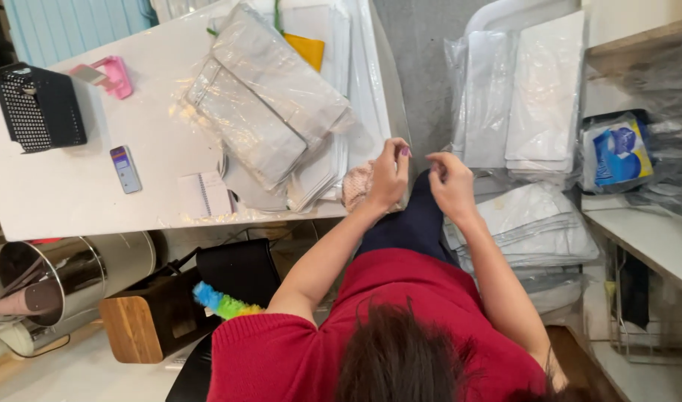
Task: The person uses scissors to cut plastic packaging, organizes and stacks several packages, and secures one stack with green ribbon and another with a clear plastic band.
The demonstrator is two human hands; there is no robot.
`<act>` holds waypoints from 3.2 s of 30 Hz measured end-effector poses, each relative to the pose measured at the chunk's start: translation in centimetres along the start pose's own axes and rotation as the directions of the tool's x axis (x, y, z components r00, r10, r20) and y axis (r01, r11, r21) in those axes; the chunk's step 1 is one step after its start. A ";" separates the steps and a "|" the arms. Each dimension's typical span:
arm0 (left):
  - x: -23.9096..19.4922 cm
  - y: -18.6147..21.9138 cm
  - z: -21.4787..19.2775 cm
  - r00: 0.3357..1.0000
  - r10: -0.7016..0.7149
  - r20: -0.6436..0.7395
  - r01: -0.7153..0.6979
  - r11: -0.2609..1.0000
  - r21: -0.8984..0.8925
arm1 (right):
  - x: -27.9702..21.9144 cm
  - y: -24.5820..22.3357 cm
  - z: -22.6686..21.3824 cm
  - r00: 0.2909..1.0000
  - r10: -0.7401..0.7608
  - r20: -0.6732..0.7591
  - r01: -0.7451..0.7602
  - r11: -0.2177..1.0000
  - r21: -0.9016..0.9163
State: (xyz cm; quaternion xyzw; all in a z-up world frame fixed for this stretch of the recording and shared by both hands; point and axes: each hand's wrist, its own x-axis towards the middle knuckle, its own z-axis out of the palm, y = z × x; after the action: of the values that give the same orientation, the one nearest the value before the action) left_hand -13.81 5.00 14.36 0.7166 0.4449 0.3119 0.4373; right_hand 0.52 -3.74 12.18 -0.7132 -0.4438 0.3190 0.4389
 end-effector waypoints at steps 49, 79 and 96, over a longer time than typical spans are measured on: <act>19.3 5.7 -2.0 0.839 0.355 0.411 -0.371 0.927 -0.044 | 2.3 -13.2 -24.2 0.772 0.107 -0.627 0.185 0.905 0.382; 23.8 25.8 30.6 0.848 -0.105 0.520 0.425 0.720 -0.548 | -11.1 -0.4 -38.7 0.642 0.469 -0.607 -0.763 0.308 -0.568; 26.9 25.3 37.1 0.720 0.361 0.593 -0.137 0.912 -0.388 | -17.1 -7.6 -32.1 0.643 0.528 -0.555 -0.709 0.685 -0.170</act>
State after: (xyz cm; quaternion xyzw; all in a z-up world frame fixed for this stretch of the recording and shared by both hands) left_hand 37.44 10.90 23.15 0.7539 0.1062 0.1658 0.6268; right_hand 18.06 -28.67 33.40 -0.9462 -0.1005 0.1816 0.2483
